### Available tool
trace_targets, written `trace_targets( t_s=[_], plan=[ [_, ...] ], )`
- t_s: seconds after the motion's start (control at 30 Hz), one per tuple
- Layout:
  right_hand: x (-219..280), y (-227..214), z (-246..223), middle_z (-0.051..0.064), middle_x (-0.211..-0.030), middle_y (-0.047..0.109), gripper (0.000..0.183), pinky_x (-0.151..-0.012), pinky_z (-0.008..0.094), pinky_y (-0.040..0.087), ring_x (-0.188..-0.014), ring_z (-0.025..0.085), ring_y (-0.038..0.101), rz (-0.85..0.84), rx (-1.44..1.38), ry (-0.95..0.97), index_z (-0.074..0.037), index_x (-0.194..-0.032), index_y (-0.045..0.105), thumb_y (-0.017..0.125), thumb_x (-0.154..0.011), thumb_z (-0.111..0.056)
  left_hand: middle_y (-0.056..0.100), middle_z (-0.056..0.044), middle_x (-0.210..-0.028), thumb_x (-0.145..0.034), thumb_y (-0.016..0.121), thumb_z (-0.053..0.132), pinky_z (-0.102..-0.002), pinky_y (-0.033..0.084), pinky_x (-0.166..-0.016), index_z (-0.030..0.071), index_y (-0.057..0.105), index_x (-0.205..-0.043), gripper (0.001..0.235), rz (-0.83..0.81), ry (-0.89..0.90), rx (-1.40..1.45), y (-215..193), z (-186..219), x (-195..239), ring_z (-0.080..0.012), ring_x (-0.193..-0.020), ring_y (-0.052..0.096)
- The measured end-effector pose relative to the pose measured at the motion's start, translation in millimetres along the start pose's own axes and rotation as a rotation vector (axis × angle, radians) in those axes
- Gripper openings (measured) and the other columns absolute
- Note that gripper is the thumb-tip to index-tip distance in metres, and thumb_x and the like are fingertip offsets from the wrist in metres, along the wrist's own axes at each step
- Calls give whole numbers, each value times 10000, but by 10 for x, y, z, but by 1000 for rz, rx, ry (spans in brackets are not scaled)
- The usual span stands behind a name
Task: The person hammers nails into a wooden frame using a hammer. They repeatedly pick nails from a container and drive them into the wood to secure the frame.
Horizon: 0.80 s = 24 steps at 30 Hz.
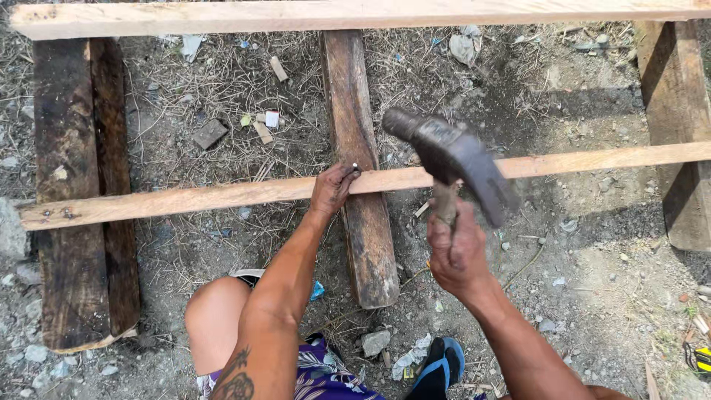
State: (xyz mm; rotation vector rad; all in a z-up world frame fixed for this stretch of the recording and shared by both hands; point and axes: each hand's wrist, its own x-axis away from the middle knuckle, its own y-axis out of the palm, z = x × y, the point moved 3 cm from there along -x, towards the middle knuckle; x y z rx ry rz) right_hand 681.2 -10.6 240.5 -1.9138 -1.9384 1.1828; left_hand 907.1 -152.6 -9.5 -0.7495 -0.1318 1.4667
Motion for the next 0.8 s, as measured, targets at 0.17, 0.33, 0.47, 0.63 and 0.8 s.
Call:
trace_targets(
  t_s=[0.17, 0.33, 0.47, 0.63, 0.8],
  plan=[
    [-95, 663, 291, 73, -684, 600, 213, -414, 329, 488, -525, 179, 581, -533, 18, 528, -36, -1219, 459, 327, -1074, -120, 747, -105, -1052, -961, 702, 157, -372, 601, -817, 88, 769, -1097, 167, -81, -28, 84, -50, 103, 78, -297, -941, 742],
    [-68, 230, 149, 38, -700, 596, 190, -394, 327, 465, -504, 138, 577, -297, -21, 422, -53, -1074, 479, 363, -1082, -204, 738, -85, -1142, -947, 693, 172, -359, 587, -857, 104, 752, -1164, 235, -87, 3, 122, -164, 263, 56, -293, -1006, 732],
    [-36, 225, 168, 94, -726, 618, 195, -478, 377, 476, -546, 213, 610, 25, 66, 63, -60, -1146, 502, 423, -1067, -219, 739, -67, -1156, -968, 696, 178, -348, 589, -885, 109, 754, -1136, 191, -112, -23, 48, -100, 242, -7, -278, -1021, 731],
    [22, 671, 446, 164, -757, 646, 255, -583, 441, 490, -600, 306, 652, -321, 246, 423, -68, -1235, 531, 499, -1048, -239, 733, -99, -1081, -1017, 698, 175, -378, 602, -876, 98, 759, -1136, 155, -214, -66, 39, -166, 162, -58, -296, -989, 738],
    [-139, -217, 446, 54, -775, 562, 144, -555, 337, 493, -619, 146, 546, 12, -430, 407, -90, -1097, 551, 450, -1132, -187, 731, -174, -1169, -890, 576, 168, -515, 555, -818, 69, 747, -1164, 338, -101, 178, -296, -381, 102, -192, -404, -983, 708]
  ],
)
